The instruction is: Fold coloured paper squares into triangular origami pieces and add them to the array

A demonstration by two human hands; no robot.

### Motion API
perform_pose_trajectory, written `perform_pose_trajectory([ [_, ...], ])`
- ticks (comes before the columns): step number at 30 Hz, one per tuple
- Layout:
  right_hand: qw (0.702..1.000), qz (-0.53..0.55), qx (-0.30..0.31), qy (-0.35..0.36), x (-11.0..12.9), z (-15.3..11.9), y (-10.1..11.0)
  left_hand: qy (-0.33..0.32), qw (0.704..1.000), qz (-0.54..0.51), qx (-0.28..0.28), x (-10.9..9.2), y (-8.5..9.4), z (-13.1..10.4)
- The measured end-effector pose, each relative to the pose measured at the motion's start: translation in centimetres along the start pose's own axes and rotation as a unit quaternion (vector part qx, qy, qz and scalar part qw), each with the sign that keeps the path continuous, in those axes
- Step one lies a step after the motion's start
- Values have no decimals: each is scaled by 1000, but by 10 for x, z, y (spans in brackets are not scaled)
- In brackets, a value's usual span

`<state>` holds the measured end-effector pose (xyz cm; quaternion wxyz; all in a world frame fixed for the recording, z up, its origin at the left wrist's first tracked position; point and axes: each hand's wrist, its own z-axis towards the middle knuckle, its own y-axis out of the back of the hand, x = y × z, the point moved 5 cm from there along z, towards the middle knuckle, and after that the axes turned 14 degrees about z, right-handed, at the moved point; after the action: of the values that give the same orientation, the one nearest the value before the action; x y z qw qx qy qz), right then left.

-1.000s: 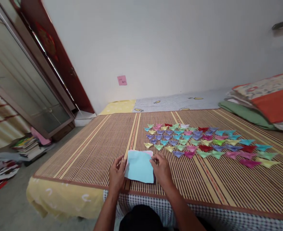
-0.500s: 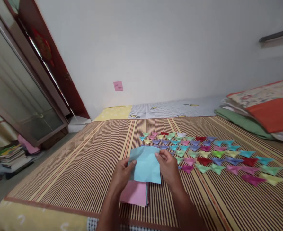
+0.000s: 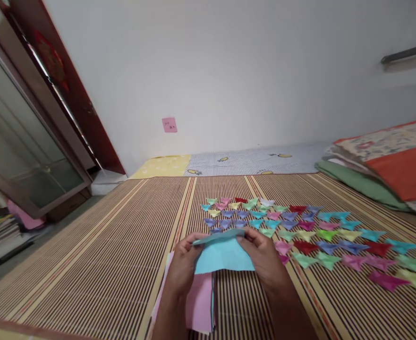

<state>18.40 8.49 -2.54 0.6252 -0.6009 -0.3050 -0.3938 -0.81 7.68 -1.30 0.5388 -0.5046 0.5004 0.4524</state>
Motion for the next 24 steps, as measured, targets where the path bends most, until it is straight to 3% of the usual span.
perform_pose_trajectory([
  [8, 999, -13, -17, -24, 12, -9, -7, 23, 999, -21, 23, 4, -4, -2],
  [15, 999, 0, -28, -21, 14, -8, -2, 4, 998, -57, 25, -2, -2, -3],
  [22, 999, 39, -32, -14, 18, -9, 8, -22, 992, -23, 120, -9, -4, -10],
  [24, 999, 44, -29, -8, 21, -9, 9, -23, 992, -30, 123, -10, 1, -11],
])
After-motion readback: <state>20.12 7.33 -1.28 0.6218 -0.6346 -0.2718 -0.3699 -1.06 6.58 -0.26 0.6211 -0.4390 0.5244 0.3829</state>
